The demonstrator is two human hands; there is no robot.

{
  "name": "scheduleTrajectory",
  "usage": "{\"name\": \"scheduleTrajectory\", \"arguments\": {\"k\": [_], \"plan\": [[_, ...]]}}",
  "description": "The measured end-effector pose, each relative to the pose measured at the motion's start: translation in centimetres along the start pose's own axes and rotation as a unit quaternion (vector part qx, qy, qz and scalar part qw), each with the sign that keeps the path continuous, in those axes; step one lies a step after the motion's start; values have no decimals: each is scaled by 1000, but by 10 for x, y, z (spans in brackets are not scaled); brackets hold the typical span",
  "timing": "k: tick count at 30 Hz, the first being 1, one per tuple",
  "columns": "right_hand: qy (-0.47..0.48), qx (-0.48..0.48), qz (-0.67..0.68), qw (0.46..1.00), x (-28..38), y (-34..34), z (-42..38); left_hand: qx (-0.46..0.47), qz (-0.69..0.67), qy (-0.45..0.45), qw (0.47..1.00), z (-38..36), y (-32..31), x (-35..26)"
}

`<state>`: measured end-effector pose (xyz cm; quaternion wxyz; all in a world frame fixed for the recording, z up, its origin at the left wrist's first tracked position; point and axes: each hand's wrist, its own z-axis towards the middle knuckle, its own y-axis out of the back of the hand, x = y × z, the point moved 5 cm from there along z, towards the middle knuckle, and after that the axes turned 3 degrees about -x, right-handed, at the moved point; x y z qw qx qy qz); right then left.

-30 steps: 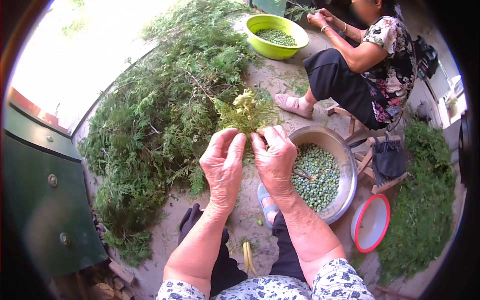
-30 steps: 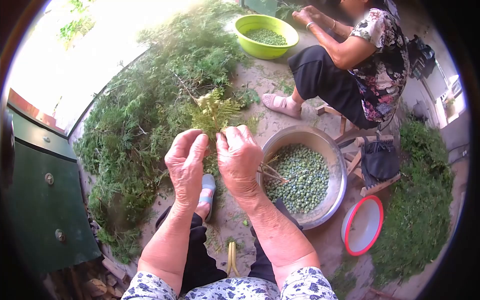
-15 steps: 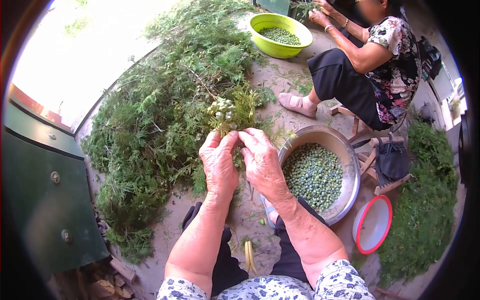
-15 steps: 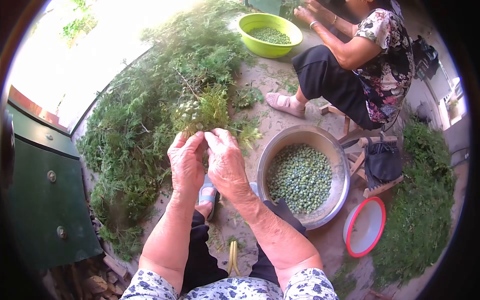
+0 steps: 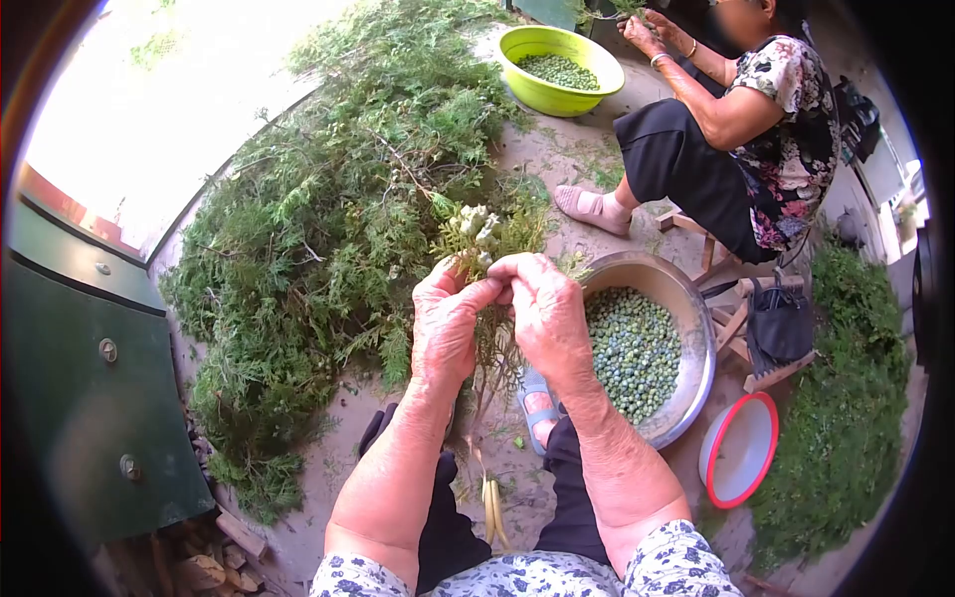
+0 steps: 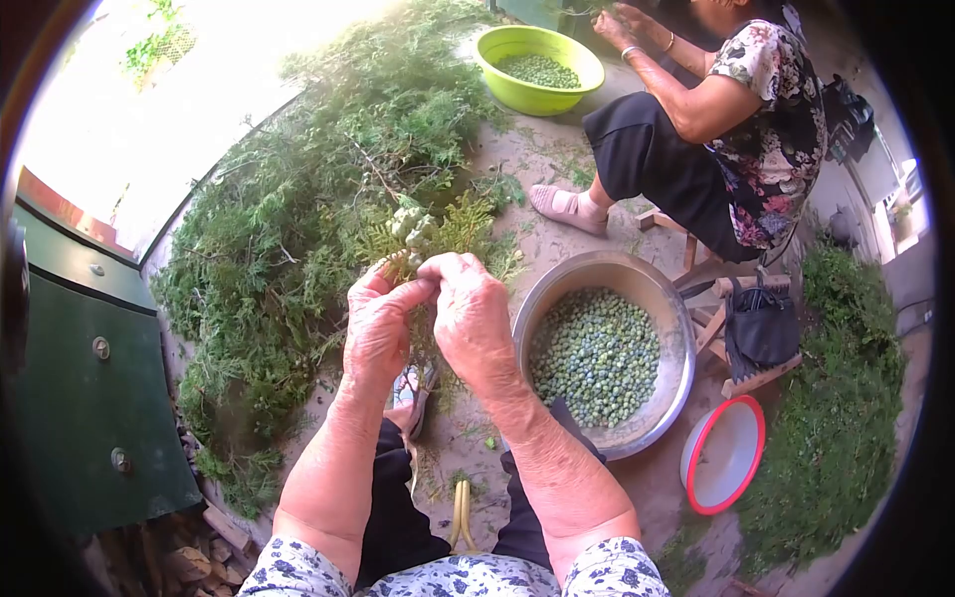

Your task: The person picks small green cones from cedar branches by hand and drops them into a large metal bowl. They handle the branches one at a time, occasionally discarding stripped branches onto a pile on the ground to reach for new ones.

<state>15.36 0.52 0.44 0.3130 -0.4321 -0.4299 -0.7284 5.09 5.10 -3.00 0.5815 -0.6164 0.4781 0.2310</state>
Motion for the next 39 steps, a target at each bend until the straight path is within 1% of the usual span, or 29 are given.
{"name": "scheduleTrajectory", "arguments": {"k": [1,2,5,6,7,9,10,12,13,15,17,18,20,21,23,24,26,27,29,31,33,35,36,37,39], "plan": [[-42,-12,42,998,-1,3,0,1,-16,10,1000,0,-1,2],[-80,-22,57,995,0,6,-1,1,-16,9,1000,0,-1,1],[-96,-46,93,990,0,10,2,-39,0,34,999,0,6,6],[-63,-32,55,996,-4,10,4,-36,-18,36,999,0,4,5],[-64,-32,55,996,-8,12,4,-37,-18,37,998,0,5,5],[12,-20,-49,999,-4,15,5,-49,-79,37,995,2,8,4],[12,-20,-50,998,-8,15,6,-57,-70,42,995,1,10,2],[-36,-24,-27,999,-15,13,10,-51,-63,50,995,-1,6,-1],[-36,-24,-28,999,-10,14,10,-45,-57,57,996,-2,5,-1],[-96,-96,73,988,0,22,9,-44,-53,57,996,-3,7,2],[-83,-97,97,987,-1,25,12,-19,-28,46,998,-3,5,0],[-48,-83,72,993,-3,25,16,-19,-28,47,998,-4,5,0],[12,-72,34,997,3,22,16,17,-1,33,999,-4,3,-2],[13,-73,34,997,4,23,16,18,-2,33,999,-6,1,-3],[14,-30,17,999,6,18,16,-4,16,67,998,-10,0,-5],[-2,-58,36,998,2,17,15,-5,14,66,998,-9,1,-5],[-17,-53,22,998,-5,19,14,26,31,16,999,-6,0,-7],[-33,-49,8,998,-7,20,14,25,30,16,999,-6,1,-7],[-27,-55,22,998,-1,23,15,-25,-3,78,997,-4,8,-3],[81,1,3,997,8,21,14,-33,-11,82,996,-2,13,-5],[87,16,10,996,11,20,13,-38,-19,84,996,1,13,-6],[122,60,-83,987,17,13,11,-29,-45,85,995,1,11,-5],[96,59,-93,989,15,12,9,-37,-44,79,995,-2,9,-6],[95,59,-92,989,15,13,10,-38,-43,80,995,-1,11,-5],[38,117,-38,992,13,13,10,-18,-3,35,999,1,13,-5]]}}
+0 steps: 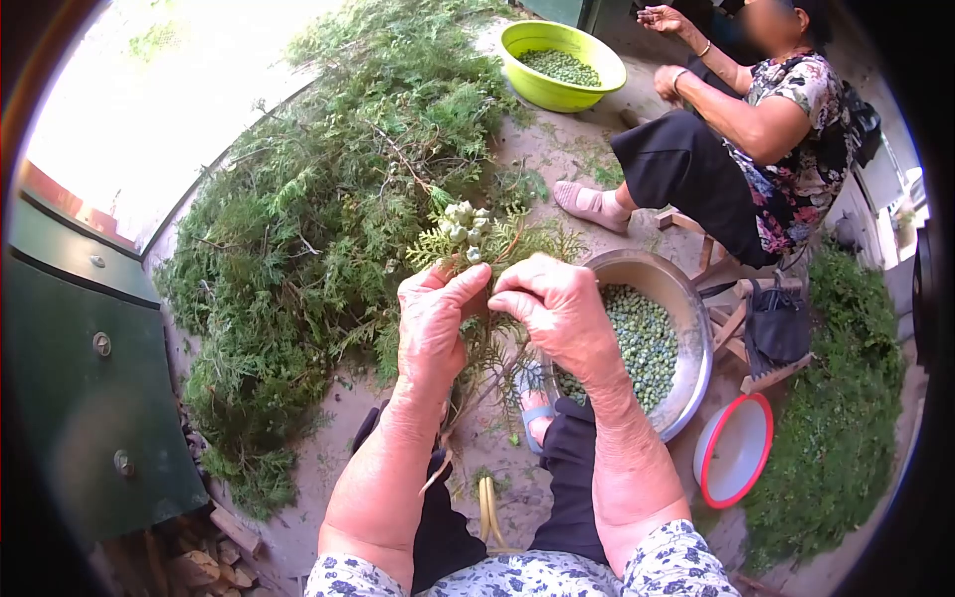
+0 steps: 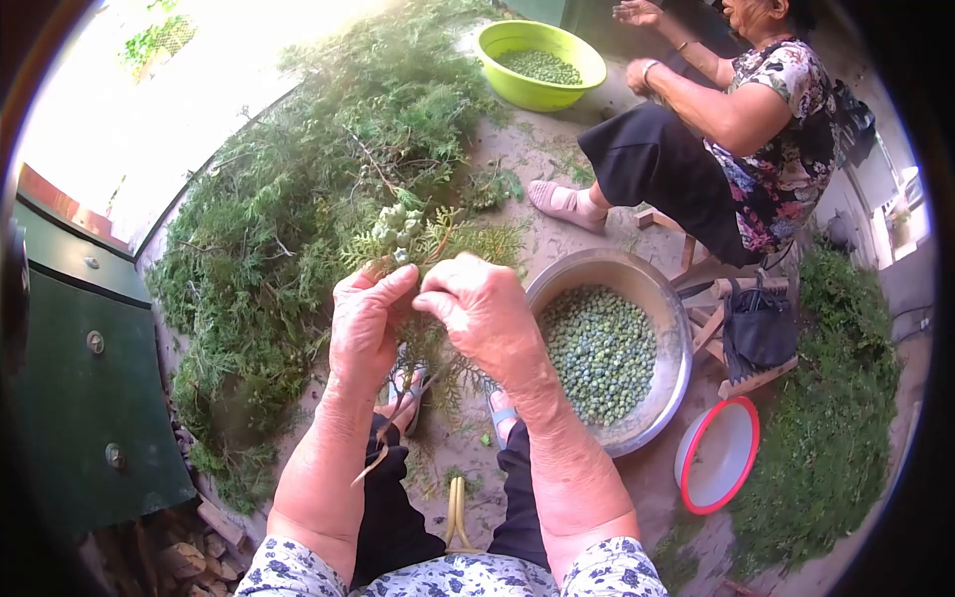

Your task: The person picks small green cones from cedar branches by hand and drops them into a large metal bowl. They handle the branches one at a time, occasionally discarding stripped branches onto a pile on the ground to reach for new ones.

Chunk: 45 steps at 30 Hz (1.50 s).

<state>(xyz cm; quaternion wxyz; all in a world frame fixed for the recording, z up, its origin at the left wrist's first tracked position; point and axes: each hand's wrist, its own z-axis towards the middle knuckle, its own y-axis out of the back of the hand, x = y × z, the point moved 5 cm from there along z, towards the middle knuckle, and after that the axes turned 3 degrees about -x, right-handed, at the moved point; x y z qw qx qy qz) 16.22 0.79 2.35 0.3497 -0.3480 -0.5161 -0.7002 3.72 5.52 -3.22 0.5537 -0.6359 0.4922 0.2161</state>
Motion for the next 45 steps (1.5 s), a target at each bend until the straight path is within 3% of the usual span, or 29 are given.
{"name": "scheduleTrajectory", "arguments": {"k": [1,3,10,14,17,18,20,24,28,30,31,35,45], "plan": [[1,0,0,1000,2,0,0,0,0,-1,1000,-1,-1,-1],[46,-185,-12,982,9,16,-1,-8,56,-47,997,-4,-5,-7],[-16,-141,18,990,0,-8,2,32,103,-102,989,-9,-9,1],[11,-147,10,989,-3,-8,2,24,133,-83,987,-14,-13,-5],[-175,-62,164,969,-14,-5,3,33,112,-53,992,-12,-10,-4],[-173,-62,163,969,-17,0,3,39,102,-39,993,-11,-10,-3],[-158,-116,435,879,-21,6,3,57,109,-42,992,-8,-10,-2],[-136,-173,563,797,-17,14,8,75,55,-47,995,-8,-15,-3],[-149,-161,526,822,-28,10,4,81,43,-34,995,-10,-18,-4],[-162,-152,365,904,-32,12,3,81,31,-22,996,-11,-19,-5],[-164,-166,316,920,-34,10,3,69,46,-13,996,-11,-18,-5],[-142,-142,268,942,-27,7,2,71,61,-5,996,-10,-17,-3],[-130,-113,288,942,-25,7,-1,71,76,-42,994,-8,-16,-4]]}}
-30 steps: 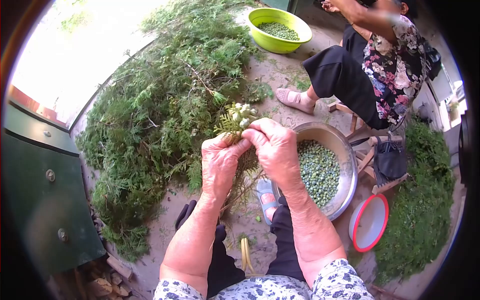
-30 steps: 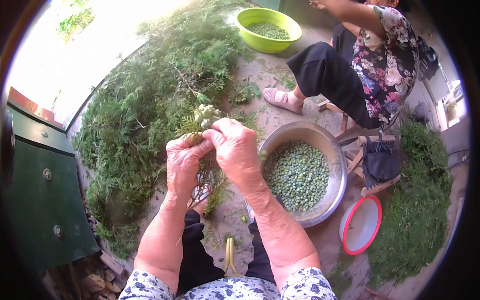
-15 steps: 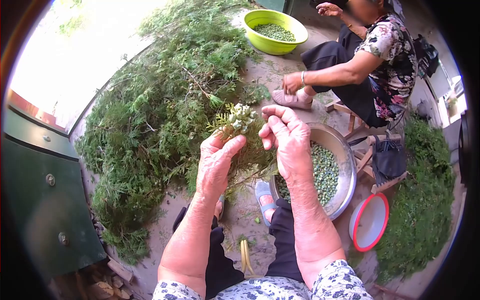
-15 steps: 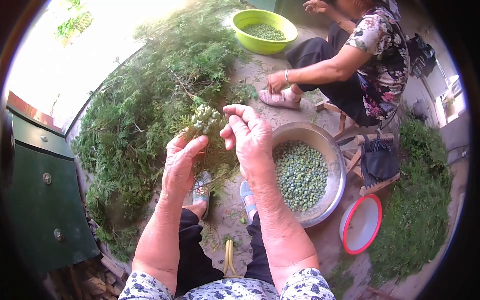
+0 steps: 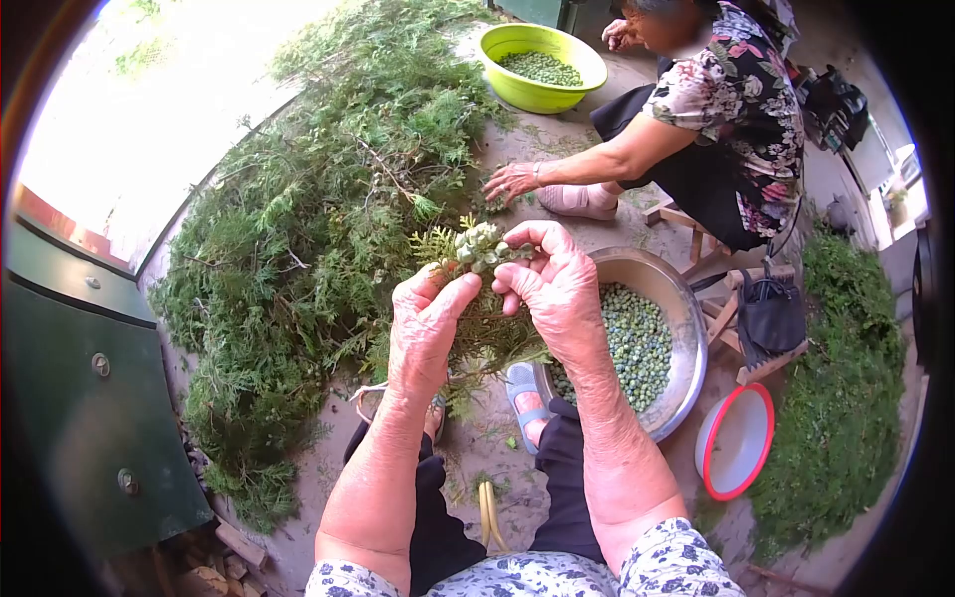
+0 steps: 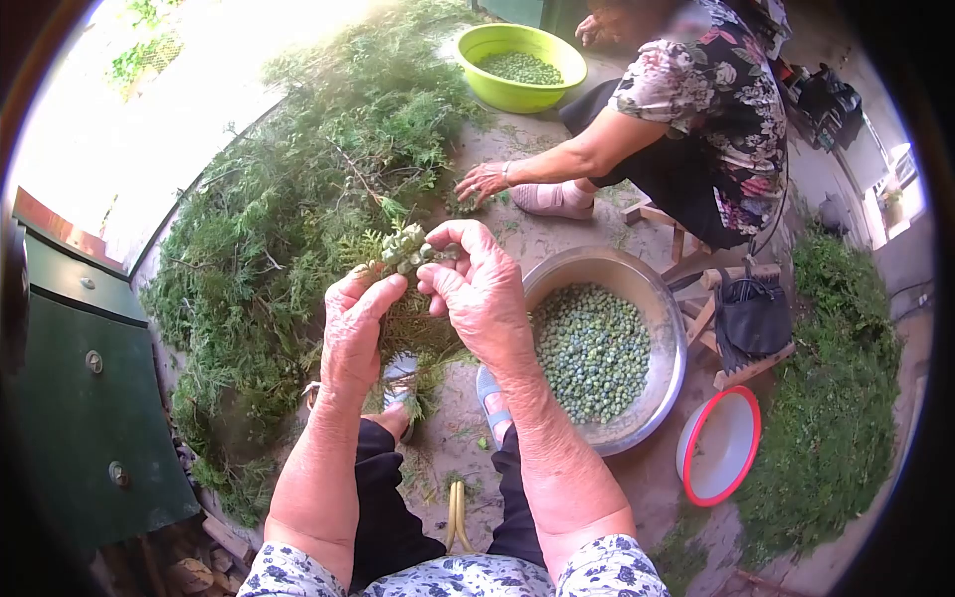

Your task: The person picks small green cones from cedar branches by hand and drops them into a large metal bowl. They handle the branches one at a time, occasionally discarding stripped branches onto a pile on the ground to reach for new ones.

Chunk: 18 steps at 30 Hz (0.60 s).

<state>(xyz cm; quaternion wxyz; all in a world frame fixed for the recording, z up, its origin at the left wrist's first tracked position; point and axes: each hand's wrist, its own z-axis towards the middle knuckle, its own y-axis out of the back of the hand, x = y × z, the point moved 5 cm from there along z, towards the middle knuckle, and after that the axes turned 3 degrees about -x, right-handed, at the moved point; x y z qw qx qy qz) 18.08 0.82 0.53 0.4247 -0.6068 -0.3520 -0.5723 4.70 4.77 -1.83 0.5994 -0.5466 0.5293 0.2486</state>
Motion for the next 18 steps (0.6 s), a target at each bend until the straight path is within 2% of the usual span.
{"name": "scheduleTrajectory", "arguments": {"k": [6,8,12,14,18], "plan": [[40,17,-59,997,5,1,0,16,43,-13,999,-2,-4,-4],[105,11,-96,990,4,4,2,5,39,-20,999,0,-2,-1],[93,-5,-131,987,5,6,3,16,3,2,1000,-1,-5,-4],[113,4,-152,982,11,3,1,-10,6,7,1000,-1,-4,-5],[105,29,-115,987,11,-1,1,-16,42,3,999,-3,-3,-11]]}}
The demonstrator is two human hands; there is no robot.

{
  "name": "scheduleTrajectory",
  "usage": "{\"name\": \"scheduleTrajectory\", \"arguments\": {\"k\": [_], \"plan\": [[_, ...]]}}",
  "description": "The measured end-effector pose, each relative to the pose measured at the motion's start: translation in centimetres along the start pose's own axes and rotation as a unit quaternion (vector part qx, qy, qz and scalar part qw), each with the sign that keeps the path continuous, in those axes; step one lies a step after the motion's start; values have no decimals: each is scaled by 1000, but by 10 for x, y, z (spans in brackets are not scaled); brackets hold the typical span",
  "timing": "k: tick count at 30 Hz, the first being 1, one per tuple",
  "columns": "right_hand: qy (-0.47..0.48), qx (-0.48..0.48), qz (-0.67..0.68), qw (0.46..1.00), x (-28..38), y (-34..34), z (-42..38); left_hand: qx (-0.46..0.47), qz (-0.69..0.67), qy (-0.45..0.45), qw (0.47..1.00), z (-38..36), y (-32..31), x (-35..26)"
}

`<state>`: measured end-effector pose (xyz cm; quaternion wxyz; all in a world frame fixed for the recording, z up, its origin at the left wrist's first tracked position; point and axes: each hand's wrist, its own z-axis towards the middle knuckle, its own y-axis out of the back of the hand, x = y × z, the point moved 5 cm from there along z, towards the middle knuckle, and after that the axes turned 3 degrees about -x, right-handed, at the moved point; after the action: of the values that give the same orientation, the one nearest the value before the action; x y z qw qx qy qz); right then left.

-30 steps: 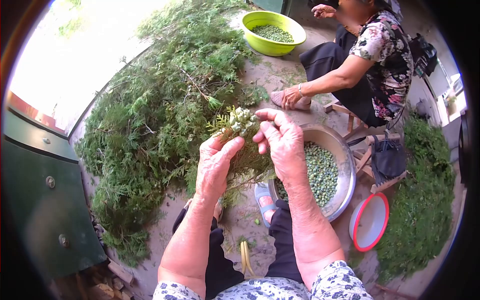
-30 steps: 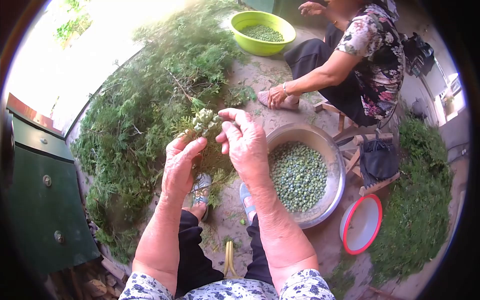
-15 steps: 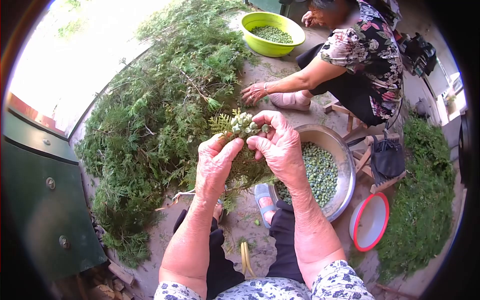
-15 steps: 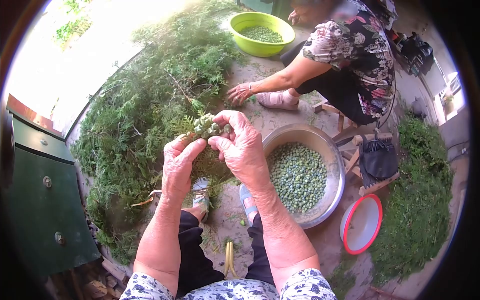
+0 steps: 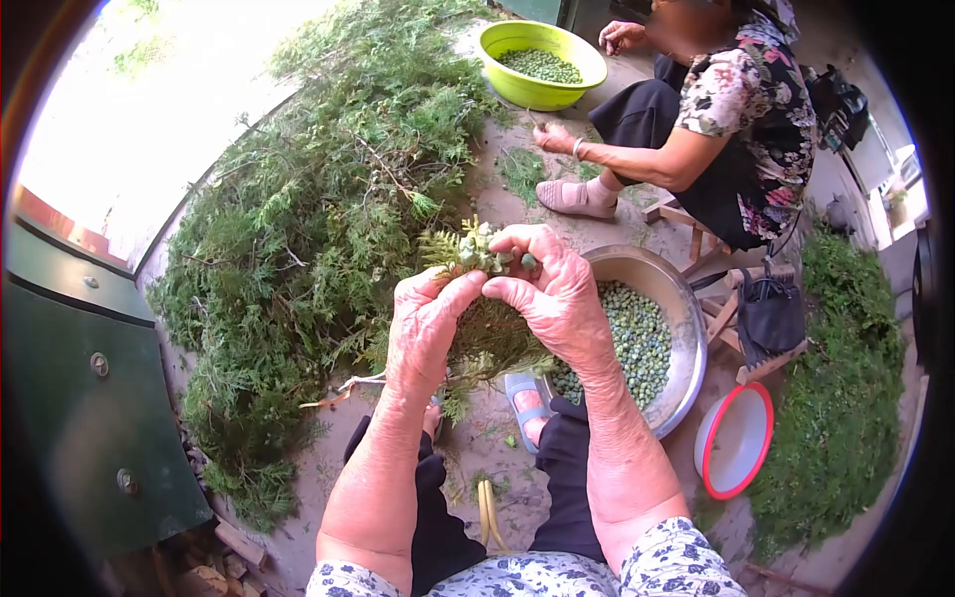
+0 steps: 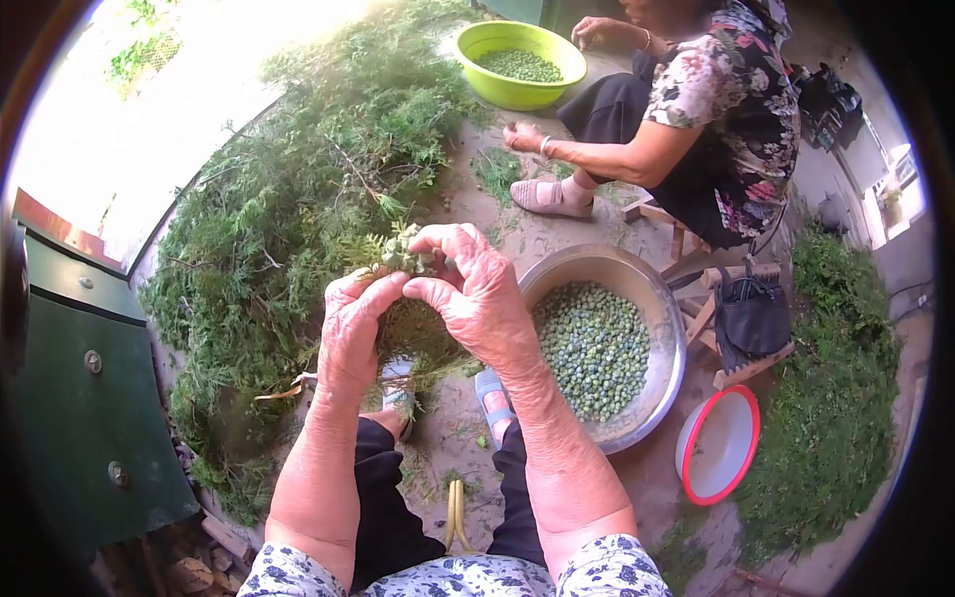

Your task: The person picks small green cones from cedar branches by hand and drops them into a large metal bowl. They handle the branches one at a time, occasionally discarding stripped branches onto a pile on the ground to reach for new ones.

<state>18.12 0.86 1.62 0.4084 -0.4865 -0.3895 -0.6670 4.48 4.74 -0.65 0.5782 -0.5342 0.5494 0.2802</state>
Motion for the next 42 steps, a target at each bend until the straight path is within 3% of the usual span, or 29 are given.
{"name": "scheduleTrajectory", "arguments": {"k": [6,8,12,17,21,26,30,32,36,38,41,42], "plan": [[-5,53,-21,998,-2,1,2,51,25,16,998,0,-1,1],[-35,56,48,997,-8,1,1,59,28,8,998,1,-1,2],[-28,84,43,995,-3,4,3,72,46,7,996,0,-1,3],[-136,102,128,977,-9,7,1,93,57,3,994,-3,-4,2],[-150,101,141,973,-9,7,-2,96,55,-12,994,-4,-8,1],[-129,39,133,982,-7,11,-3,64,152,-45,985,1,-7,6],[-129,20,154,979,-7,11,-3,56,126,-45,989,1,-12,5],[-178,-5,280,944,-15,11,-4,66,99,-42,992,3,-14,6],[-201,13,357,912,-20,10,-5,72,61,-31,995,0,-16,6],[-230,5,458,859,-22,7,-6,83,-47,-2,995,0,-17,7],[-215,-26,448,867,-29,7,-3,68,-44,-4,997,1,-19,8],[-250,-50,470,845,-28,9,-5,68,-37,0,997,1,-18,8]]}}
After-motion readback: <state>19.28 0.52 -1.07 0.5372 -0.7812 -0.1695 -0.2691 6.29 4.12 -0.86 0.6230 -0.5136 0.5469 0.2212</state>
